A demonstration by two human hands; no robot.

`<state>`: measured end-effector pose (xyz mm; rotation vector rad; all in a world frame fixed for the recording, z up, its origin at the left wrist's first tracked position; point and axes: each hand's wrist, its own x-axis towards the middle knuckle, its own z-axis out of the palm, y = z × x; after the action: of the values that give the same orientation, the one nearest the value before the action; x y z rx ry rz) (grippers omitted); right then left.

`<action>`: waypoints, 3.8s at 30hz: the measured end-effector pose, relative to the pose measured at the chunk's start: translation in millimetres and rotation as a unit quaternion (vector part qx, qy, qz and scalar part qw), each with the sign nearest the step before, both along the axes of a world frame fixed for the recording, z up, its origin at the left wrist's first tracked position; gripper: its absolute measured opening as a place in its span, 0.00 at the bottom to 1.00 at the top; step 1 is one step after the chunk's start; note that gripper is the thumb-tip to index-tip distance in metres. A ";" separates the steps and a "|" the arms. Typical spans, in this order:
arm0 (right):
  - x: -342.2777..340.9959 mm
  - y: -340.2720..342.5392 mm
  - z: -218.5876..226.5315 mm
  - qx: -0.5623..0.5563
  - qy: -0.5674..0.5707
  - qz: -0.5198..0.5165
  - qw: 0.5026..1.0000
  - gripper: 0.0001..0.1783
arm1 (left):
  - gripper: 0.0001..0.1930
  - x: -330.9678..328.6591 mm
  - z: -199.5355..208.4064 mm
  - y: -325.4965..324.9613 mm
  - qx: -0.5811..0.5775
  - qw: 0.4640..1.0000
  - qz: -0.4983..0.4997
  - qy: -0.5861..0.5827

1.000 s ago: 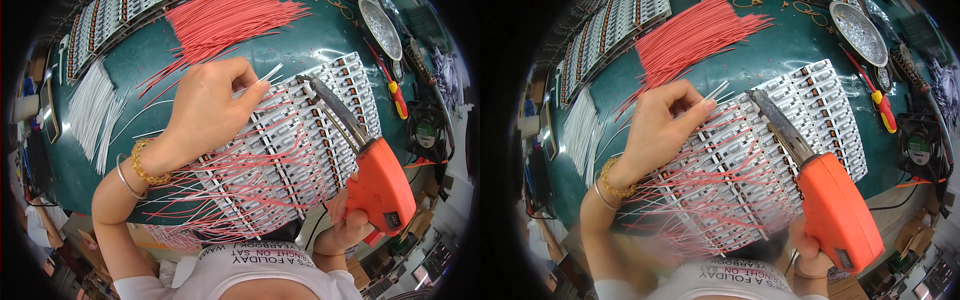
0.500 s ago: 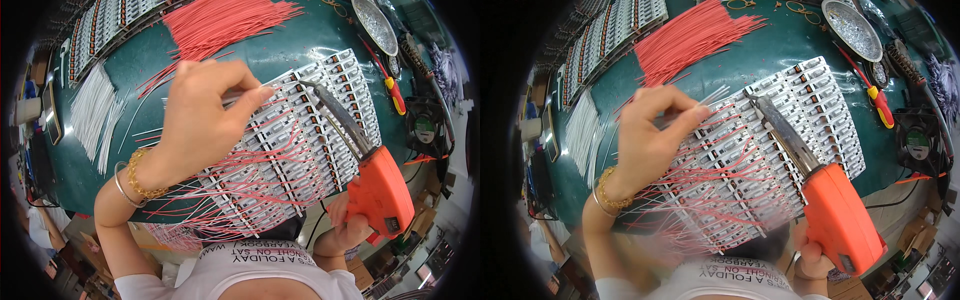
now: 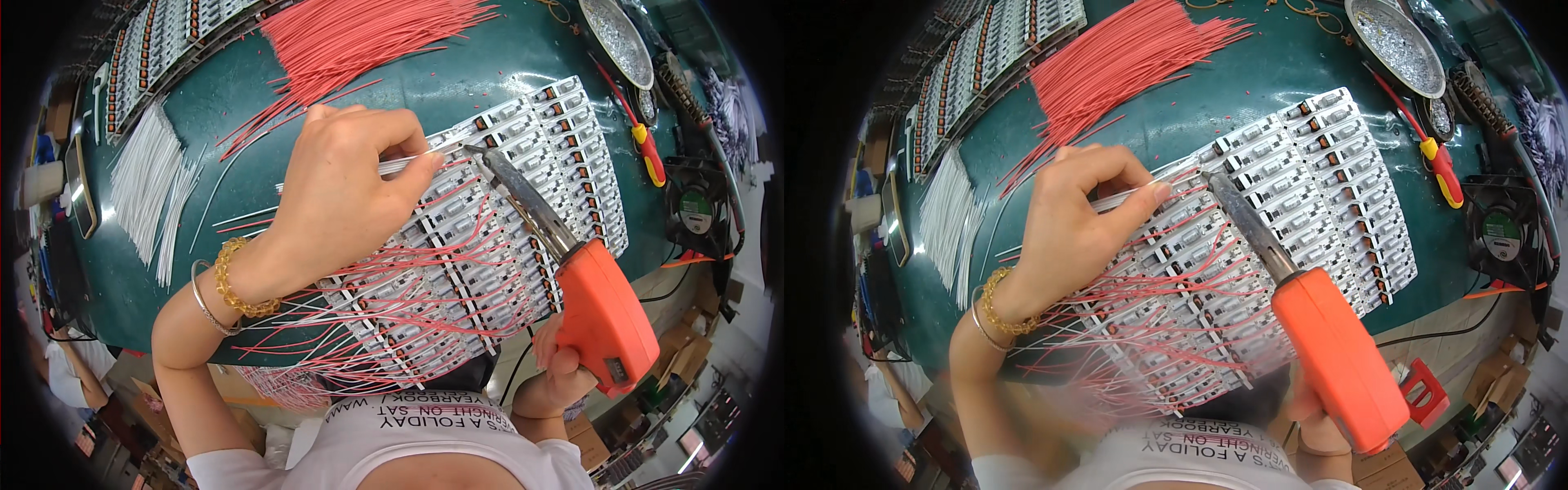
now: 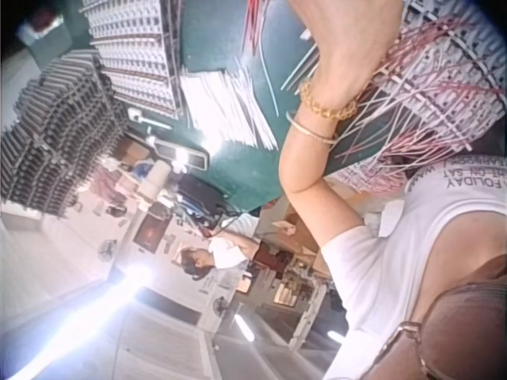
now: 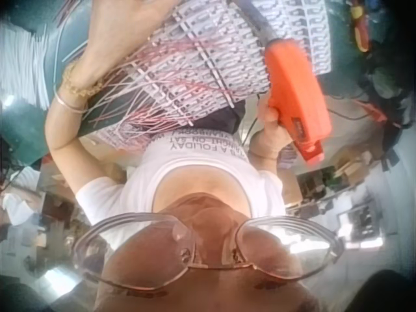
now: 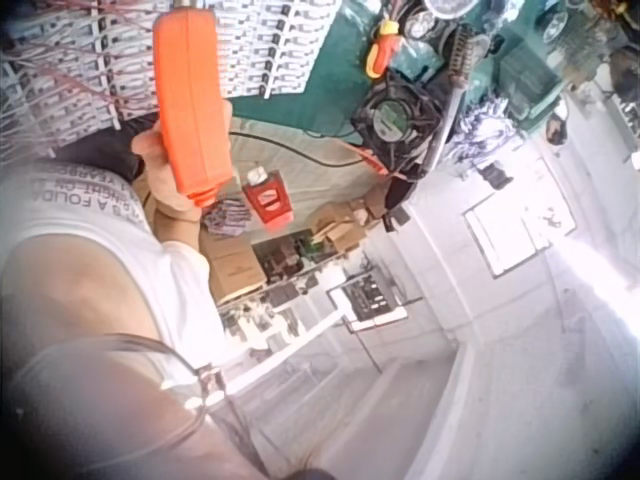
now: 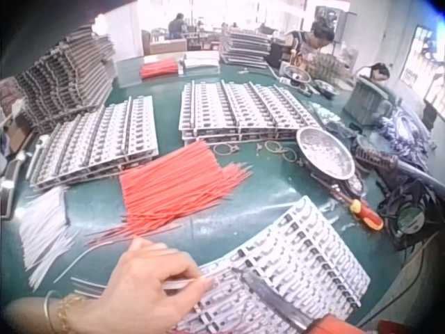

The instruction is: The person uses a soldering iron to attach red and white wires to a grid of electronic components on a workbench. They repeatedly pick up individual wires, position them on the component grid, and apply the soldering iron to secure them.

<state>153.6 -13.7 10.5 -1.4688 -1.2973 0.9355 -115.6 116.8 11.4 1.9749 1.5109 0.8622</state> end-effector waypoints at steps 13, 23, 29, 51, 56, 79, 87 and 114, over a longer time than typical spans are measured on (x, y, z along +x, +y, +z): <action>-10.6 3.6 7.6 0.009 0.021 0.019 1.000 0.48 | 0.08 0.1 -2.5 1.2 -0.011 1.000 -0.003 -0.024; -8.5 4.6 9.5 0.008 0.024 0.036 0.999 0.48 | 0.07 -0.1 4.4 -0.2 0.021 1.000 0.005 0.016; -6.0 -3.3 11.6 -0.008 0.086 0.007 0.996 0.47 | 0.03 -0.2 12.4 -4.5 0.170 0.984 0.006 0.043; 6.6 -10.9 -3.6 -0.001 0.063 0.041 0.997 0.42 | 0.08 16.1 -7.9 -10.9 0.088 0.996 -0.021 0.027; 15.9 -14.3 -5.4 0.033 0.000 0.042 0.999 0.45 | 0.08 14.6 -7.5 -10.8 0.088 0.996 -0.019 0.027; 23.7 -28.0 -9.6 0.018 0.026 0.039 0.999 0.46 | 0.07 23.9 -4.8 -17.0 0.105 0.992 -0.025 0.063; 33.3 -39.0 -3.5 -0.104 0.072 0.058 0.990 0.33 | 0.07 22.3 -6.0 -16.4 0.101 0.993 -0.029 0.060; 15.5 -29.7 5.8 -0.025 0.119 0.008 0.993 0.48 | 0.05 35.7 6.3 -26.5 0.067 0.996 -0.052 0.032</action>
<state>169.1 -43.4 16.3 -1.3391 -1.1200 1.1246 -79.9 90.3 17.7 2.1768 1.4025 0.8847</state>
